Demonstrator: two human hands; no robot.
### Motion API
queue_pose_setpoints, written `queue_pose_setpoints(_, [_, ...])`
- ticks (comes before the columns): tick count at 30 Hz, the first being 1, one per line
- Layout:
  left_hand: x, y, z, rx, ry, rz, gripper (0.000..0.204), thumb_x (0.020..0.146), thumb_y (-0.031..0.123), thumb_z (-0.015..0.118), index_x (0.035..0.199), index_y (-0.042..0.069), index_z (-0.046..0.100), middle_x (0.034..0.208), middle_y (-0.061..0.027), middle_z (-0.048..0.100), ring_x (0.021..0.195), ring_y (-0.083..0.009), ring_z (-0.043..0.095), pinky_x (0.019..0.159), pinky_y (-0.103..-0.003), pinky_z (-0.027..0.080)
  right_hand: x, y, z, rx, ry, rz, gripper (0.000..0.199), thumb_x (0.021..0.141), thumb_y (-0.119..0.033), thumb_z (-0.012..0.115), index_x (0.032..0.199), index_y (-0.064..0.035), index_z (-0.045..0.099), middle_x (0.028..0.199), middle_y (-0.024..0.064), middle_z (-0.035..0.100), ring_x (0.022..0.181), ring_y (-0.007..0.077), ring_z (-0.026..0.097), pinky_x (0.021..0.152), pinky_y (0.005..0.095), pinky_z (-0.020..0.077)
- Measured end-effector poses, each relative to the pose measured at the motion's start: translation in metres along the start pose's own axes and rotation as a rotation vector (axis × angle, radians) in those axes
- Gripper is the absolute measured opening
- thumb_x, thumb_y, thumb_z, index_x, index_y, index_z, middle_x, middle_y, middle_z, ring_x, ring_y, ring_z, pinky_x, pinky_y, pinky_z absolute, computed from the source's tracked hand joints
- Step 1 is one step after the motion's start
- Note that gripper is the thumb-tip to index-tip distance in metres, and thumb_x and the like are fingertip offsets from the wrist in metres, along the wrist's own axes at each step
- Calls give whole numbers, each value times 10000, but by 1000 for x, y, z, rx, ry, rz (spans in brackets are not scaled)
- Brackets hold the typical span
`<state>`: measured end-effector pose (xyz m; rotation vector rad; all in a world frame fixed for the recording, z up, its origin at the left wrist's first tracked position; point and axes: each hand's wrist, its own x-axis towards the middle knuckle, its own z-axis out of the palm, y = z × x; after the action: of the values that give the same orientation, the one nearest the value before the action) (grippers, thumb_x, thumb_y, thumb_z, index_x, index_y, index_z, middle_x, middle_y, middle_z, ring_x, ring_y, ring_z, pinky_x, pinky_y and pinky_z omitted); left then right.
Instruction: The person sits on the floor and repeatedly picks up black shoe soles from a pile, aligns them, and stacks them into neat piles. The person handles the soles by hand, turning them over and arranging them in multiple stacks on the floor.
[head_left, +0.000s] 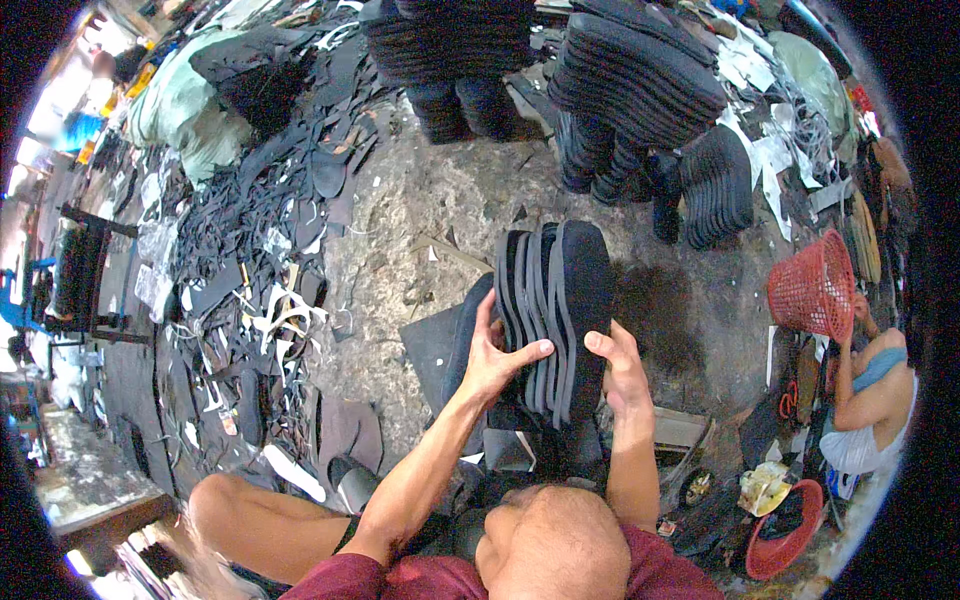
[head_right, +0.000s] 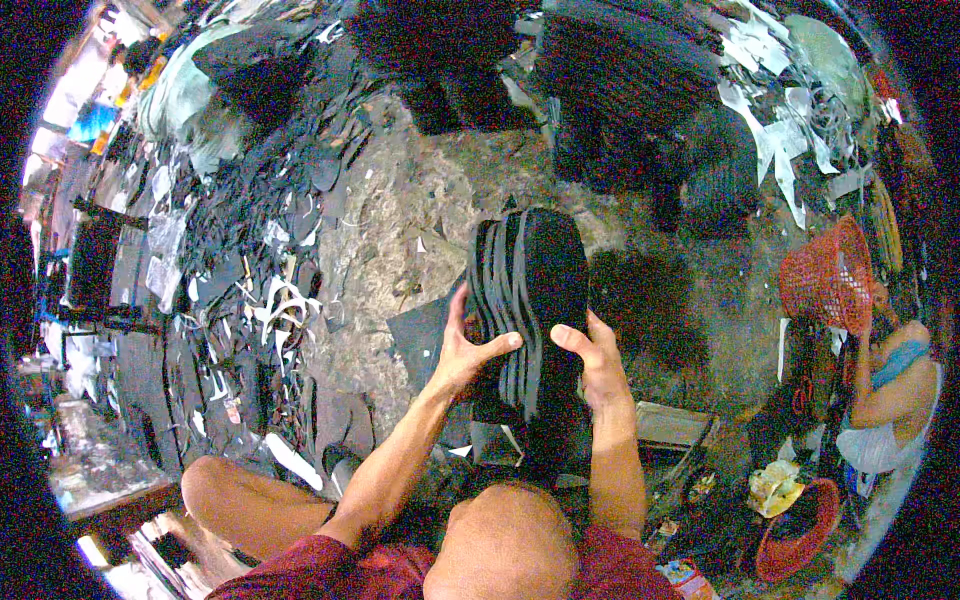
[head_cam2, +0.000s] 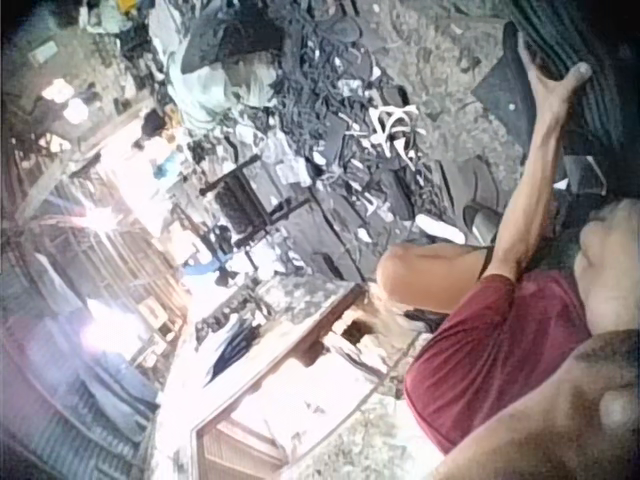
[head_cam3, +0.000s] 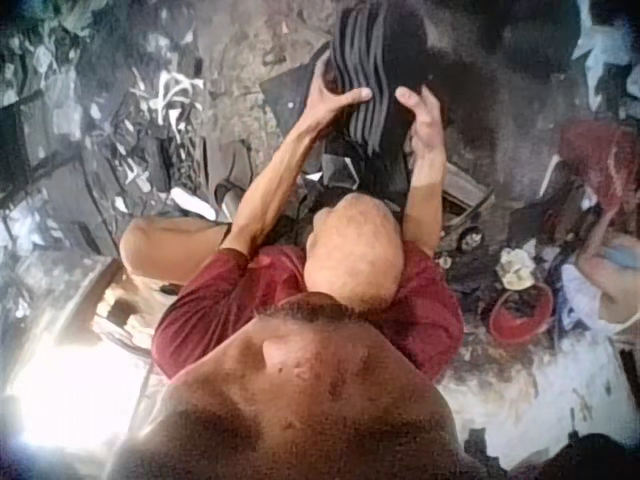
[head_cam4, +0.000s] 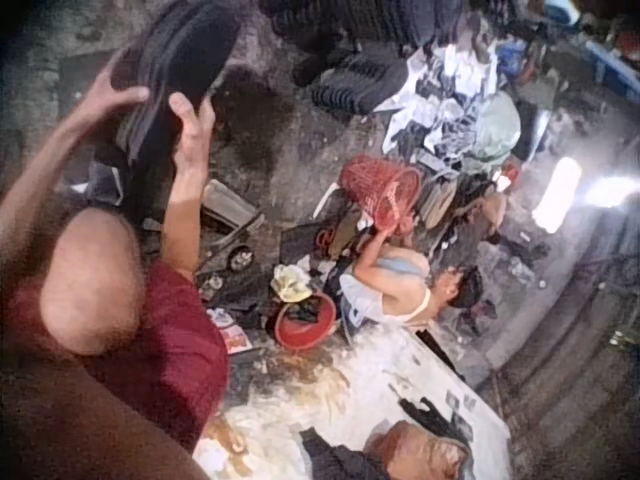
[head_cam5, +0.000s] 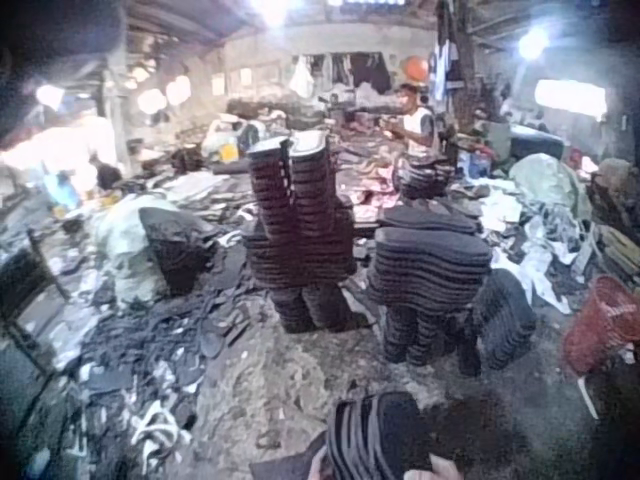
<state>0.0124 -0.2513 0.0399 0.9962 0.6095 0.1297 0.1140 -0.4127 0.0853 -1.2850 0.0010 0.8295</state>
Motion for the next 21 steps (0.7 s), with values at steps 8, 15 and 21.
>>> queue_pose_setpoints(8, [-3,-6,-6,-90,27,72,1251,665,180,947,1581,60,103,1483,-194,441,1344,-314,482,1153,-428,370,-19,14,-11,244,55,-27,612,838,-179,735,1375,25,526,1236,105,674,1114,235,652,1020,350,486])
queue_pose_setpoints(15, [1,-22,-23,-57,15,158,1298,658,231,959,1595,54,78,1548,-203,364,1425,-313,391,1206,-428,284,-23,11,33,-18,312,-216,543,894,-141,769,1365,47,575,1278,108,663,1135,182,623,1018,311,468])
queue_pose_setpoints(21, [0,-26,-34,-93,37,168,1355,610,258,978,1600,53,75,1564,-205,340,1438,-318,373,1215,-429,263,-27,4,37,109,390,-191,634,920,-102,738,1471,18,447,1244,111,666,1081,183,625,979,333,482])
